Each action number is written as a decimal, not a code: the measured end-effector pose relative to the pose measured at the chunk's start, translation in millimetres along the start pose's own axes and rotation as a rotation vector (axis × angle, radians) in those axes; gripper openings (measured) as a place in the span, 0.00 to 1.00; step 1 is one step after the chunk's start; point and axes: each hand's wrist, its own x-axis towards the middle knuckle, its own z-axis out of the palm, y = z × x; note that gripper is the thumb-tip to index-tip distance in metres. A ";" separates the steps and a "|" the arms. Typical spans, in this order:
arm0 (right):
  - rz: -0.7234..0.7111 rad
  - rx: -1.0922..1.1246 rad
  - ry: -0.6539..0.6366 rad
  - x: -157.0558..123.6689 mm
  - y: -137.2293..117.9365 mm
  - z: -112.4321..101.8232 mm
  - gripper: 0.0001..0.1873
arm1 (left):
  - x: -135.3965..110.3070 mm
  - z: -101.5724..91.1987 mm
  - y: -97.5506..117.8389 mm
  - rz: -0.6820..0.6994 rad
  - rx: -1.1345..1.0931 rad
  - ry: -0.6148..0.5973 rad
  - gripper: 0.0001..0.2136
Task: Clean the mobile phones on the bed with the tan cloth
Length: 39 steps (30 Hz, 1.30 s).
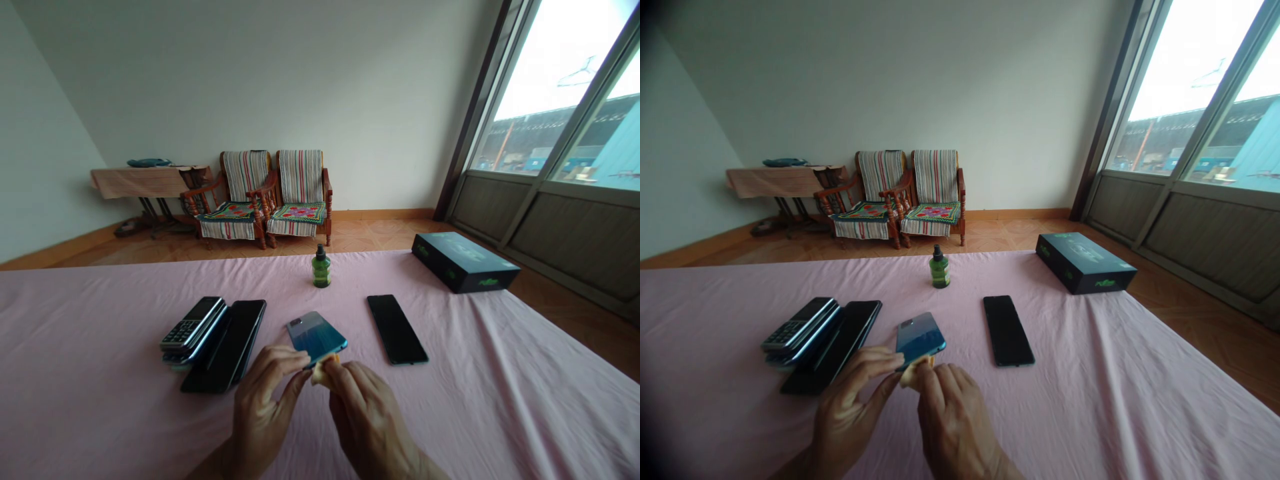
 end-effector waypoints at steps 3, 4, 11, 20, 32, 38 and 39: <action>0.027 0.031 -0.040 0.1 -2.3 1.6 0.17 | 0.5 -0.4 -0.5 0.014 -0.002 0.005 0.04; 0.018 0.035 -0.022 0.1 -2.5 0.7 0.17 | 0.4 -0.7 -0.9 0.017 -0.002 0.005 0.04; -0.011 -0.025 0.188 2.0 5.2 -11.8 0.16 | -2.5 -2.7 -2.2 0.012 -0.013 -0.006 0.04; -0.040 -0.012 0.044 3.6 -0.7 -3.6 0.17 | 0.7 -1.5 -0.4 0.026 -0.022 0.004 0.05; -0.074 -0.034 0.087 0.6 4.8 -3.0 0.19 | -2.2 -0.2 -1.7 0.031 -0.029 0.002 0.04; -0.062 0.012 0.051 -0.5 1.6 -1.6 0.18 | 2.4 -1.5 2.9 0.044 -0.036 0.008 0.04; -0.063 0.010 0.069 -1.1 2.8 -1.7 0.18 | 2.4 -1.6 3.3 0.042 -0.040 0.006 0.04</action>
